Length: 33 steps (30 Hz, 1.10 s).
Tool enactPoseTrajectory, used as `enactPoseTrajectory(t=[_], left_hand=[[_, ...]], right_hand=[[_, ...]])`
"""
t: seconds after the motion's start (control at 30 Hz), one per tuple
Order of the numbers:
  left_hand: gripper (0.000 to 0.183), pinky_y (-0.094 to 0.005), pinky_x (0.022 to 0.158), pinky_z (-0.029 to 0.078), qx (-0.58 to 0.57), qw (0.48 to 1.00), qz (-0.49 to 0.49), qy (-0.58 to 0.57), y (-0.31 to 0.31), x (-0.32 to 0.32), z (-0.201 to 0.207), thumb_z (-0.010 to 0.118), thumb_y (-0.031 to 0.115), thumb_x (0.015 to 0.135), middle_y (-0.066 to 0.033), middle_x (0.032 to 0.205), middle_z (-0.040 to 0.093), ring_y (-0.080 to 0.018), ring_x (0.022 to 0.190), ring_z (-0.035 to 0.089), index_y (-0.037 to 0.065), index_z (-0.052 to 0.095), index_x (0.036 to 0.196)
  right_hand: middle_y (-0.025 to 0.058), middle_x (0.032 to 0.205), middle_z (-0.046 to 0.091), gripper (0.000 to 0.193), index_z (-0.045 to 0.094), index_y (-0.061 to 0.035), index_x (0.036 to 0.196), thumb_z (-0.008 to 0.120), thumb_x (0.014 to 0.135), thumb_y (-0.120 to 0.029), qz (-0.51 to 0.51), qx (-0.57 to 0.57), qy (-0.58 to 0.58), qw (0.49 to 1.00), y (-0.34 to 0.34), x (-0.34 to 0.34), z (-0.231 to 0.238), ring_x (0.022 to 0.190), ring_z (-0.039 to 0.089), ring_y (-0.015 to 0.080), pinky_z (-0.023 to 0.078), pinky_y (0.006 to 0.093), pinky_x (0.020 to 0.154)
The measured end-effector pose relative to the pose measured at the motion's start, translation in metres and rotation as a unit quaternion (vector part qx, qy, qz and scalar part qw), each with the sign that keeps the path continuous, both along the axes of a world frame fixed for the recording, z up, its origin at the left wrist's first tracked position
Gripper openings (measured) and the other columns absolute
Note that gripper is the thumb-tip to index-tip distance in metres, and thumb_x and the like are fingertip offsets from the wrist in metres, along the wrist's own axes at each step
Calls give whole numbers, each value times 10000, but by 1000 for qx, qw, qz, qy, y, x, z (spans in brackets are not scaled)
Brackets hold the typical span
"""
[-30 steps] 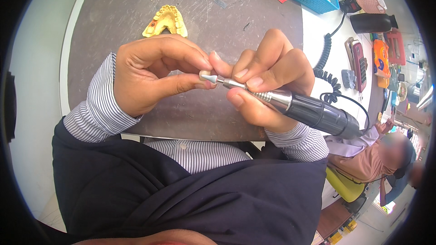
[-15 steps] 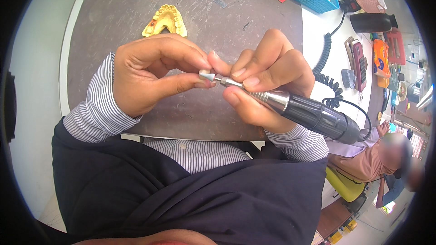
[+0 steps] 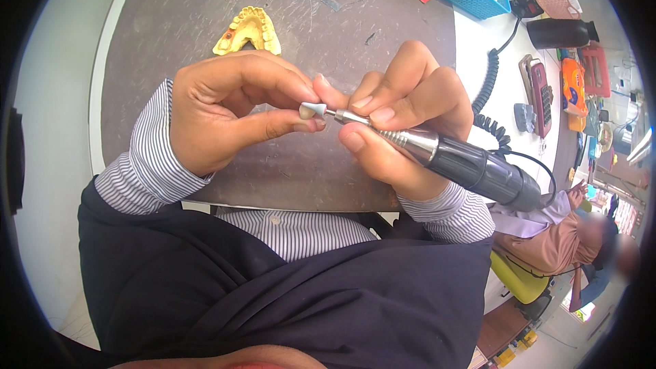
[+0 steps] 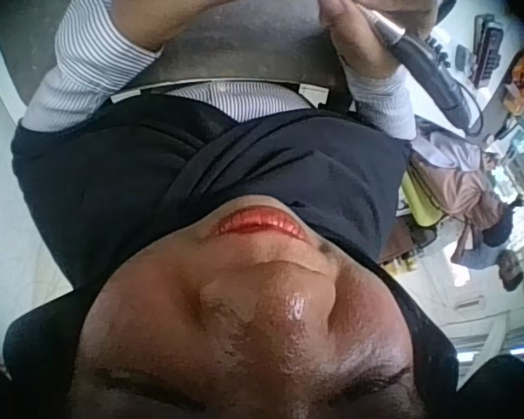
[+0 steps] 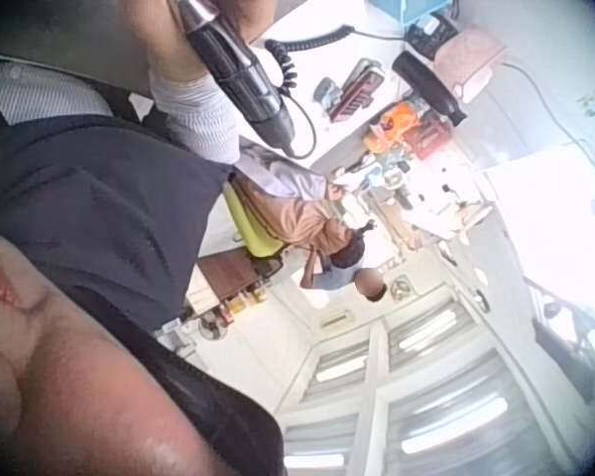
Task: The person works on a yellow dental model, using a rotary tool to grind a small tooth-shaped object. They repeatedly place the object into the model to check the fit, then remove it to continue grinding with the rotary tool.
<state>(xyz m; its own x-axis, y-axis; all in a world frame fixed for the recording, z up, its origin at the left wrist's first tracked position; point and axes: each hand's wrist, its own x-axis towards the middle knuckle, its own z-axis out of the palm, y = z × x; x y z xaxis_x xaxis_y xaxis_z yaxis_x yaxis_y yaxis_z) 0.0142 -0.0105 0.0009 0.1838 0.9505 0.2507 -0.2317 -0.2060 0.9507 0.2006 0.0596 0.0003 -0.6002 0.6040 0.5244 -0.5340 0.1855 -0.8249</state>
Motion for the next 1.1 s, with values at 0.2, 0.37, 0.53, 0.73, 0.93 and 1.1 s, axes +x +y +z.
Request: enactPoseTrajectory(t=[0.2, 0.37, 0.53, 0.73, 0.93, 1.1], left_hand=[[209, -317, 816, 518, 3, 1000, -3, 10, 1, -1, 0, 594, -104, 762, -179, 960, 597, -227, 902, 621, -56, 567, 963], [219, -318, 812, 520, -6, 1000, -5, -8, 1, -1, -1, 596, -98, 764, -171, 949, 608, -224, 900, 626, -52, 571, 976], [236, -326, 821, 519, -45, 998, -7, -46, 0, -1, 1, 597, -83, 772, -161, 932, 623, -219, 903, 627, -49, 570, 1005], [246, -318, 820, 517, -77, 996, 3, -51, 1, -2, -1, 598, -74, 776, -149, 937, 625, -209, 912, 623, -46, 571, 1019], [221, -280, 808, 505, -94, 995, 16, -17, -1, 1, 0, 594, -84, 774, -131, 924, 623, -181, 906, 616, -37, 593, 990], [203, -291, 809, 504, -20, 999, 18, 33, 0, 0, -4, 598, -85, 767, -130, 926, 611, -193, 904, 615, -34, 601, 964]], right_hand=[[87, 863, 462, 272, 461, -39, 835, 571, 693, 165, 17, 0, 0, 1000, 3, 0, 1, 789, 606, 167, 467, 447, 909], [74, 849, 452, 273, 427, -53, 852, 575, 715, 130, 5, -52, 16, 999, 1, -1, 2, 720, 576, 131, 456, 488, 906], [47, 860, 406, 221, 398, -83, 862, 541, 777, 63, -37, -76, 28, 996, 4, 1, 4, 685, 502, 113, 390, 542, 948], [73, 874, 417, 250, 426, -76, 874, 575, 751, 82, -54, 43, 22, 997, 4, 5, 6, 646, 501, 130, 483, 503, 864], [131, 851, 441, 277, 493, -14, 855, 658, 669, 108, -108, 224, 22, 968, -5, -2, 7, 550, 528, 150, 583, 387, 685], [138, 812, 456, 288, 536, 4, 835, 693, 626, 124, -150, 343, -16, 927, -4, -5, 7, 554, 551, 164, 588, 335, 608]])
